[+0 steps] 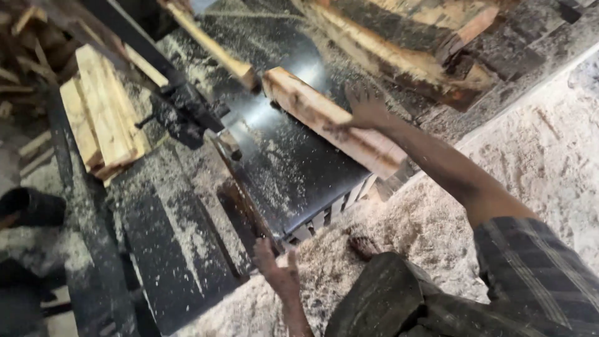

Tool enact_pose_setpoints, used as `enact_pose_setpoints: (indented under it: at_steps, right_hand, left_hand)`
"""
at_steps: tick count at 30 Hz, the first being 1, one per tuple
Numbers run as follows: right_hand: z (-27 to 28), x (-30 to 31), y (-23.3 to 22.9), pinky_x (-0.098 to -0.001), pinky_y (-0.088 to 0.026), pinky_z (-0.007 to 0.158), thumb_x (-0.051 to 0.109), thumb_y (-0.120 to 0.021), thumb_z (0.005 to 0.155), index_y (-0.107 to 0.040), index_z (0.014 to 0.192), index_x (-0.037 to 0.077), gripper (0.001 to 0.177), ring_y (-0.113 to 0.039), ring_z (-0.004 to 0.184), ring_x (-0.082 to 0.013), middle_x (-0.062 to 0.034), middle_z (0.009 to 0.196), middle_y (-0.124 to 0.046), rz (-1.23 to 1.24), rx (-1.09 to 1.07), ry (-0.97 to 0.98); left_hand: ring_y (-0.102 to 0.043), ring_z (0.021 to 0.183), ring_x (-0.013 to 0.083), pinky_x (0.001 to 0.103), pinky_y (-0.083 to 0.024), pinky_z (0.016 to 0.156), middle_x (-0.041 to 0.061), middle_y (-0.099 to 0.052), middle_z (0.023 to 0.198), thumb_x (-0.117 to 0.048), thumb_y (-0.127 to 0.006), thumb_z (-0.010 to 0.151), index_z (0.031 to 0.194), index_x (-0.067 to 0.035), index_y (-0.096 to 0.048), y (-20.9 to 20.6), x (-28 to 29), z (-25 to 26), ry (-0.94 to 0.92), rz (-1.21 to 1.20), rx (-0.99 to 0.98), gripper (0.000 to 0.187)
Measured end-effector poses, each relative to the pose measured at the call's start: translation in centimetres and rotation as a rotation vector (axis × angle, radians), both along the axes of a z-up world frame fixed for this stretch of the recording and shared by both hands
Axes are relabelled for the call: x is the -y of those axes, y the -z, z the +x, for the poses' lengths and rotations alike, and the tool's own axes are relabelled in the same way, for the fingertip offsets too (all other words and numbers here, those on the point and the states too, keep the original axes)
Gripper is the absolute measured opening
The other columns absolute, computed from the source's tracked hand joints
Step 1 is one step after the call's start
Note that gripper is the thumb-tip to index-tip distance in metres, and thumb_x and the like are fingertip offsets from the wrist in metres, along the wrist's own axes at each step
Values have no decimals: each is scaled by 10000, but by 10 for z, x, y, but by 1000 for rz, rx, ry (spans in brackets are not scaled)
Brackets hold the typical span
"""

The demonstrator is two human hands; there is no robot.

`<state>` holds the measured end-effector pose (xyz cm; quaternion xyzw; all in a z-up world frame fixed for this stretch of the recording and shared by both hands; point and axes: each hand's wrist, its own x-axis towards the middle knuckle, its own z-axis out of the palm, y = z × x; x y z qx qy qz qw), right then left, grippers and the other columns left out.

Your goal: Workers use a stationary band saw to cut and shape wooden blocks.

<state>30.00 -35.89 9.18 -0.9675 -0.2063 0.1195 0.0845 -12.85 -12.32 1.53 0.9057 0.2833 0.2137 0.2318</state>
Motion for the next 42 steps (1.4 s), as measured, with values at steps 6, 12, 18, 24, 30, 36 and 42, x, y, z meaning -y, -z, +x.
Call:
enact_pose_setpoints:
  at_steps: [6, 12, 18, 24, 30, 36, 42]
  right_hand:
    - [-113, -20, 11, -618, -338, 1197, 822, -738, 556, 173, 1605, 114, 1560, -457, 1382, -527, -306, 1673, -109, 318, -379, -51]
    - [-221, -27, 53, -565, -541, 1055, 667, -857, 663, 108, 1599, -29, 1514, -569, 1251, -551, -396, 1468, -392, 248, -244, -27]
    - [-370, 17, 38, -656, -429, 1121, 730, -836, 613, 92, 1623, 134, 1496, -326, 1458, -566, -318, 1675, -123, 734, -326, -114]
    - [-419, 7, 39, -722, -262, 1143, 728, -890, 536, 132, 1593, 152, 1579, -170, 1503, -550, -269, 1666, -50, 563, -395, -160]
    - [-393, -46, 41, -700, -313, 1171, 723, -829, 604, 105, 1621, 102, 1515, -295, 1469, -505, -263, 1675, -99, 466, -402, -170]
    - [-353, -82, 41, -643, -391, 1144, 751, -791, 658, 64, 1619, 77, 1452, -248, 1497, -534, -286, 1666, -93, 616, -330, -265]
    - [-333, -102, 37, -637, -409, 1133, 746, -780, 634, 68, 1607, 100, 1443, -283, 1473, -511, -265, 1669, -95, 600, -374, -226]
  left_hand:
    - [-357, 1560, 339, 511, -314, 1263, 157, -374, 1680, -517, -736, 875, 1592, -91, -382, -12, 88, -2, 72, -573, 84, 906]
    - [-379, 1455, 387, 559, -386, 1159, 226, -253, 1663, -428, -922, 695, 1625, -94, -140, -57, 132, 10, 308, -889, -98, 1260]
    - [-720, 1179, 306, 419, -646, 967, 167, -675, 1327, -370, -878, 629, 1473, -133, -420, -104, 147, -73, 226, -992, -334, 989]
    - [-676, 1247, 321, 393, -575, 1011, 180, -606, 1356, -394, -867, 745, 1505, -74, -314, -100, 150, -117, 341, -1049, -433, 994]
    - [-678, 1208, 305, 393, -590, 1054, 163, -624, 1365, -336, -855, 582, 1582, -113, -185, -40, 124, -115, 89, -1000, -418, 1224]
    - [-663, 1235, 300, 404, -574, 1064, 176, -607, 1385, -224, -912, 591, 1587, -72, -212, -62, 92, -82, 66, -892, -223, 1227]
    - [-666, 1239, 299, 403, -584, 1059, 170, -620, 1373, -150, -907, 601, 1543, -67, -313, -56, 75, -61, 92, -929, -234, 1117]
